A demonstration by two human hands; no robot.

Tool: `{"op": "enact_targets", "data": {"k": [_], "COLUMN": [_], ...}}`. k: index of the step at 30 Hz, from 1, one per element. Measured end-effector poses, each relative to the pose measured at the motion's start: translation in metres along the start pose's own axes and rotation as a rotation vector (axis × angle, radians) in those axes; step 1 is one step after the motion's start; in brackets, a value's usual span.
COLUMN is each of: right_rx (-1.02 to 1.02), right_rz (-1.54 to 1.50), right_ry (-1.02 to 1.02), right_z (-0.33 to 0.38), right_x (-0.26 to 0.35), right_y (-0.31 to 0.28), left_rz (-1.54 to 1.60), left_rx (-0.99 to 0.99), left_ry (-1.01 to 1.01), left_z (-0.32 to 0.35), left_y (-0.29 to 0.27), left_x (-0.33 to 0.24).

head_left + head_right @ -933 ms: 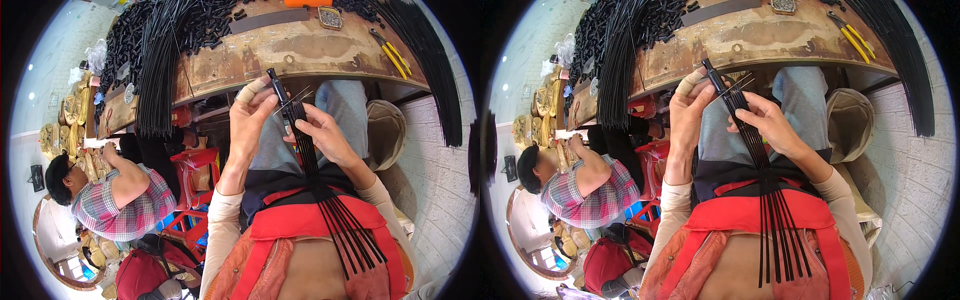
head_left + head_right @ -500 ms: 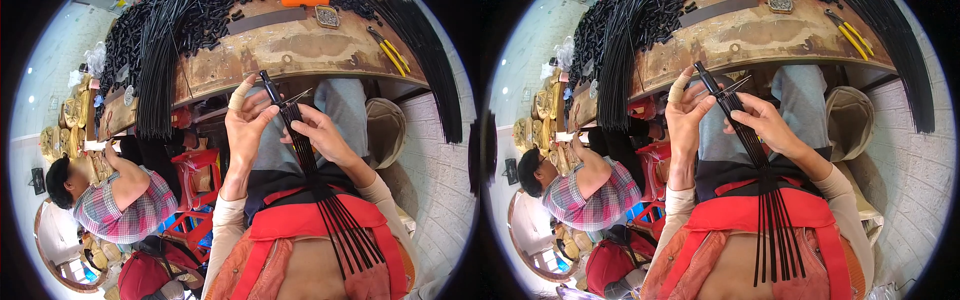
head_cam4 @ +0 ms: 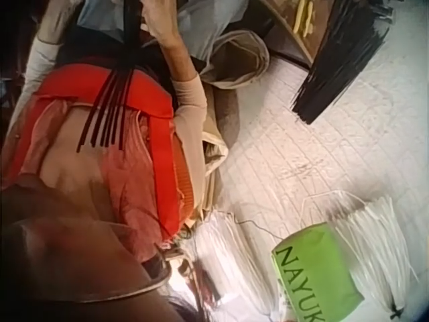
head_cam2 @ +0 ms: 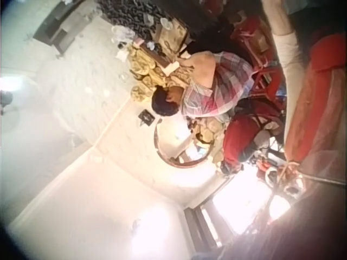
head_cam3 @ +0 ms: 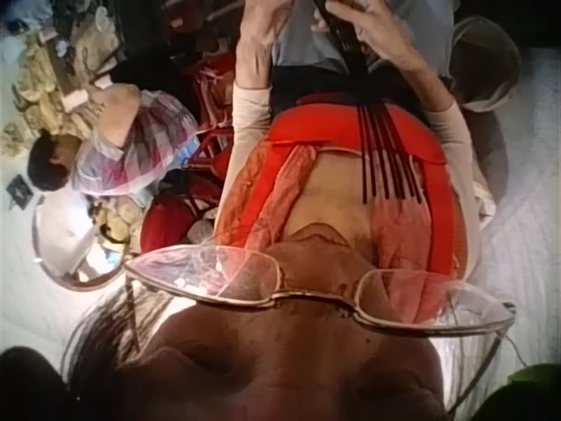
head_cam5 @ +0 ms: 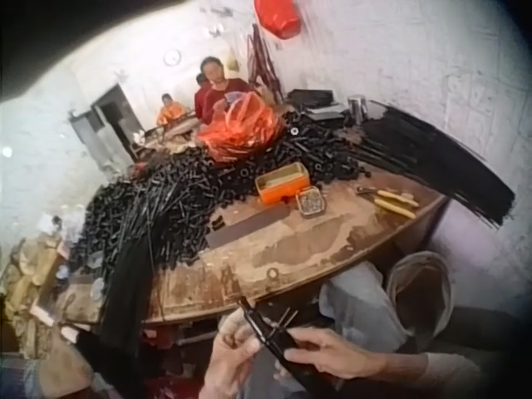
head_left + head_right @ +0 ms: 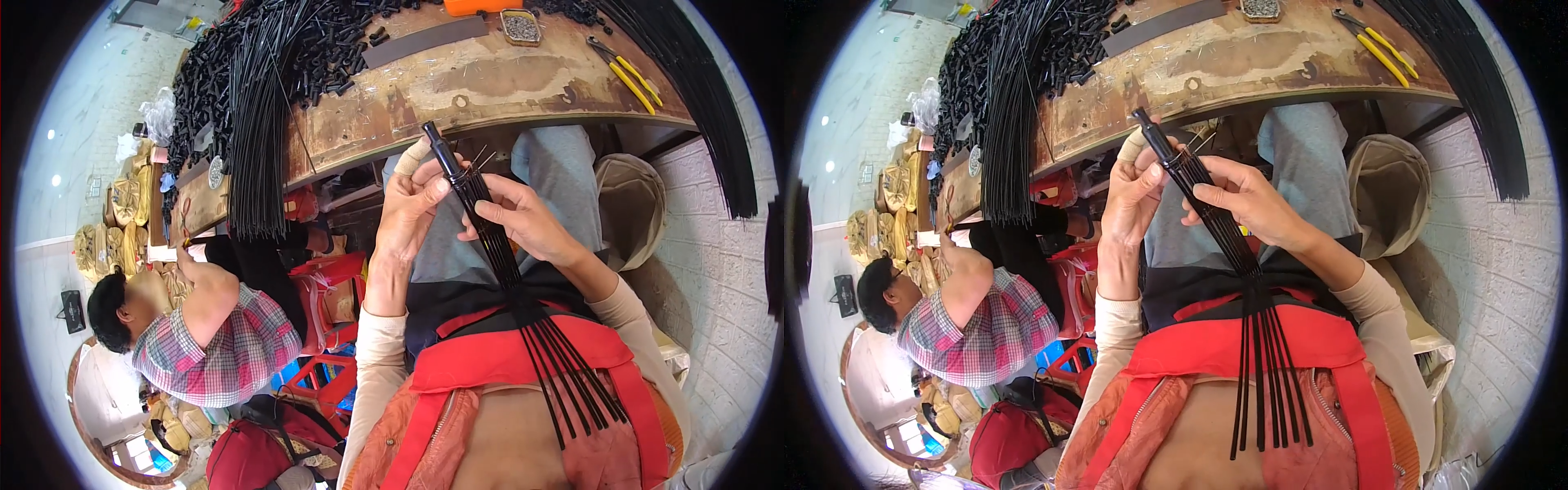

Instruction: Manually grouping black wire rods and attaching plastic components using pliers.

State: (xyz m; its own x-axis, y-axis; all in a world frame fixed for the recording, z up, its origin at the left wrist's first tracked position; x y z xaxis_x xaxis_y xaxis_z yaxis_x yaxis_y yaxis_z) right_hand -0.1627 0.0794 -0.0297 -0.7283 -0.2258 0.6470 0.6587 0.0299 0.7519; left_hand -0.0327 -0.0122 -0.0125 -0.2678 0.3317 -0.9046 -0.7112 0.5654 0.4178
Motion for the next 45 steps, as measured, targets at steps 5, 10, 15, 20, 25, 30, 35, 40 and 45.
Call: {"op": "enact_targets", "data": {"k": [5,10,15,20,25,30,35,40,45], "right_rx": [0.034,0.058,0.056,0.126,0.151,0.130,0.141,0.177,0.176], "right_rz": [0.087,0.110,0.151,0.096,-0.004,-0.091,-0.176,-0.215,-0.312], "right_ry": [-0.108,-0.223,-0.342,-0.247,-0.230,-0.167,-0.119,-0.081,-0.013], "right_z": [-0.006,-0.008,-0.011,-0.021,-0.025,-0.027,-0.032,-0.038,-0.041], "right_x": [0.006,0.002,0.006,-0.001,-0.002,-0.003,-0.005,-0.009,-0.009], "right_y": [0.007,0.023,0.028,0.019,0.020,0.016,0.014,0.007,0.008], "left_rz": [-0.265,-0.232,-0.205,-0.182,-0.164,-0.149,-0.149,-0.176,-0.191], "left_rx": [-0.124,-0.105,-0.064,-0.174,-0.128,-0.045,-0.061,-0.061,-0.079], "left_ry": [0.066,0.179,0.131,0.082,0.014,0.013,0.022,0.016,0.003], "left_z": [0.014,0.030,0.034,0.035,0.029,0.024,0.022,0.021,0.022], "left_y": [-0.004,0.006,0.009,0.005,-0.003,0.004,0.000,-0.002,-0.002], "left_x": [-0.001,-0.027,-0.034,-0.030,-0.032,-0.035,-0.037,-0.035,-0.038]}}
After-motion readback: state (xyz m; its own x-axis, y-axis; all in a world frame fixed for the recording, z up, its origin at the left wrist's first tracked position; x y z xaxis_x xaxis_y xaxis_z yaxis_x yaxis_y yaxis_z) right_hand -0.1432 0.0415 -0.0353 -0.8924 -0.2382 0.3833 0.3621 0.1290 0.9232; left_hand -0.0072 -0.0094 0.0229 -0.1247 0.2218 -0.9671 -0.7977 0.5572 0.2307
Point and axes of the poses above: each hand's wrist, its own z-axis away from the middle knuckle, its own y-axis out of the palm, x = y × z, the point moved 4 cm from there along -z, towards the middle knuckle, and after that the axes turned 13 degrees about -z, right-handed, at the moved point
